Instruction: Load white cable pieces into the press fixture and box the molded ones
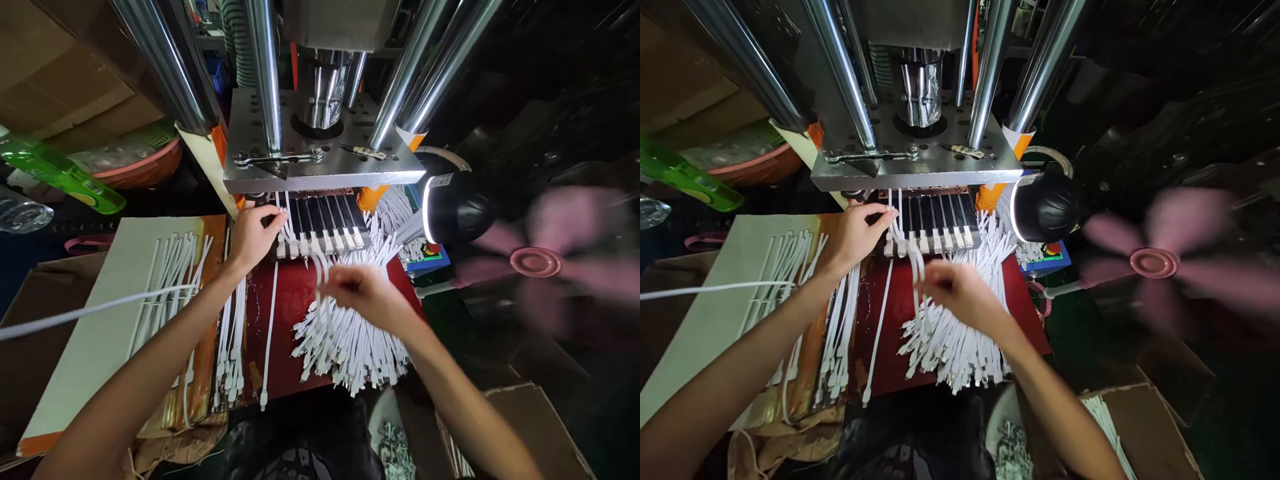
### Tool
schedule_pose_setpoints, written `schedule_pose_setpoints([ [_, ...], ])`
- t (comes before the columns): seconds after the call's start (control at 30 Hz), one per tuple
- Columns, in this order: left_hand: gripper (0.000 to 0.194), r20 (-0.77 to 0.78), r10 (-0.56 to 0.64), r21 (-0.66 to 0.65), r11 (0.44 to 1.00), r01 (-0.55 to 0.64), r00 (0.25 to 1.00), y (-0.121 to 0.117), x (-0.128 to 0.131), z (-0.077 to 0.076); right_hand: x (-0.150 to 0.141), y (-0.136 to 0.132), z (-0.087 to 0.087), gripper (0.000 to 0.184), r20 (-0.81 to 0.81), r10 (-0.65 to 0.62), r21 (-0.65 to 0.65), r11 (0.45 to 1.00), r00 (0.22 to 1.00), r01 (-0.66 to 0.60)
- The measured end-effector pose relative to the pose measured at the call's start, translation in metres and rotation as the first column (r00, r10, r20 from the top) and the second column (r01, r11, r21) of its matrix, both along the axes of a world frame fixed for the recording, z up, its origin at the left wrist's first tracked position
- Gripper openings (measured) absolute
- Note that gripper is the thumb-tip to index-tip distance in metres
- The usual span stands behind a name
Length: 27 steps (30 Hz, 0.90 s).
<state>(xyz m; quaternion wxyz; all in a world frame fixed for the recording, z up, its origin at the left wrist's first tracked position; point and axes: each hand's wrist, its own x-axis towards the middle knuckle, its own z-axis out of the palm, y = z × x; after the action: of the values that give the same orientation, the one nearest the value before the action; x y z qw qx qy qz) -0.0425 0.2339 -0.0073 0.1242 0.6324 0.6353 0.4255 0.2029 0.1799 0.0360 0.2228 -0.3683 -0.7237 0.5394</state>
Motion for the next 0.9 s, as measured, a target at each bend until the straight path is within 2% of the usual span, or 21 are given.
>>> schedule_pose_setpoints([
  [0.1, 0.021, 0.021, 0.056, 0.014, 0.998, -0.056, 0.998, 0.020, 0.001, -0.006, -0.012, 0.067, 0.005, 0.038, 0.000, -0.051, 0.101, 0.994, 0.999, 0.051],
  [0.17, 0.029, 0.000, 0.074, 0.079, 0.994, -0.074, 0.997, 0.014, 0.001, -0.005, -0.025, 0.101, 0.001, 0.036, -0.006, -0.044, 0.134, 0.990, 0.999, 0.044],
  [0.2, 0.034, -0.039, 0.044, 0.114, 0.993, -0.040, 0.998, 0.007, 0.001, -0.004, -0.032, 0.113, -0.003, 0.035, -0.021, -0.044, 0.151, 0.987, 0.999, 0.047],
  [0.27, 0.041, -0.189, -0.127, 0.151, 0.976, 0.156, 0.974, -0.011, 0.000, 0.000, -0.043, 0.131, -0.010, 0.035, -0.053, -0.043, 0.190, 0.980, 0.998, 0.052],
  [0.3, 0.041, -0.290, -0.245, 0.141, 0.945, 0.295, 0.925, -0.019, -0.001, 0.001, -0.048, 0.138, -0.014, 0.036, -0.065, -0.035, 0.204, 0.978, 0.997, 0.047],
  [0.37, 0.036, -0.479, -0.419, 0.089, 0.851, 0.518, 0.771, -0.030, -0.004, 0.002, -0.053, 0.145, -0.020, 0.036, -0.065, -0.003, 0.238, 0.971, 0.998, 0.019],
  [0.43, 0.033, -0.615, -0.443, 0.065, 0.797, 0.601, 0.653, -0.032, -0.006, 0.001, -0.056, 0.149, -0.025, 0.037, -0.050, 0.000, 0.291, 0.956, 0.999, 0.015],
  [0.53, 0.035, -0.724, -0.380, 0.041, 0.809, 0.586, 0.576, -0.029, -0.004, -0.001, -0.055, 0.149, -0.032, 0.038, -0.059, -0.090, 0.355, 0.929, 0.994, 0.106],
  [0.63, 0.035, -0.771, -0.335, -0.003, 0.852, 0.523, 0.541, -0.028, 0.004, 0.000, -0.053, 0.150, -0.036, 0.037, -0.098, -0.087, 0.316, 0.942, 0.991, 0.114],
  [0.7, 0.040, -0.773, -0.326, -0.026, 0.874, 0.486, 0.545, -0.032, 0.011, 0.001, -0.052, 0.151, -0.038, 0.034, -0.108, -0.054, 0.282, 0.956, 0.993, 0.083],
  [0.77, 0.046, -0.760, -0.320, -0.037, 0.890, 0.454, 0.566, -0.037, 0.019, 0.002, -0.053, 0.153, -0.038, 0.031, -0.076, -0.070, 0.300, 0.950, 0.995, 0.090],
  [0.83, 0.046, -0.749, -0.286, -0.039, 0.920, 0.391, 0.598, -0.045, 0.028, 0.002, -0.051, 0.149, -0.035, 0.027, -0.024, -0.148, 0.370, 0.917, 0.989, 0.146],
  [0.9, 0.045, -0.742, -0.243, -0.052, 0.950, 0.308, 0.624, -0.052, 0.036, 0.002, -0.045, 0.138, -0.030, 0.018, 0.028, -0.232, 0.472, 0.860, 0.972, 0.192],
])
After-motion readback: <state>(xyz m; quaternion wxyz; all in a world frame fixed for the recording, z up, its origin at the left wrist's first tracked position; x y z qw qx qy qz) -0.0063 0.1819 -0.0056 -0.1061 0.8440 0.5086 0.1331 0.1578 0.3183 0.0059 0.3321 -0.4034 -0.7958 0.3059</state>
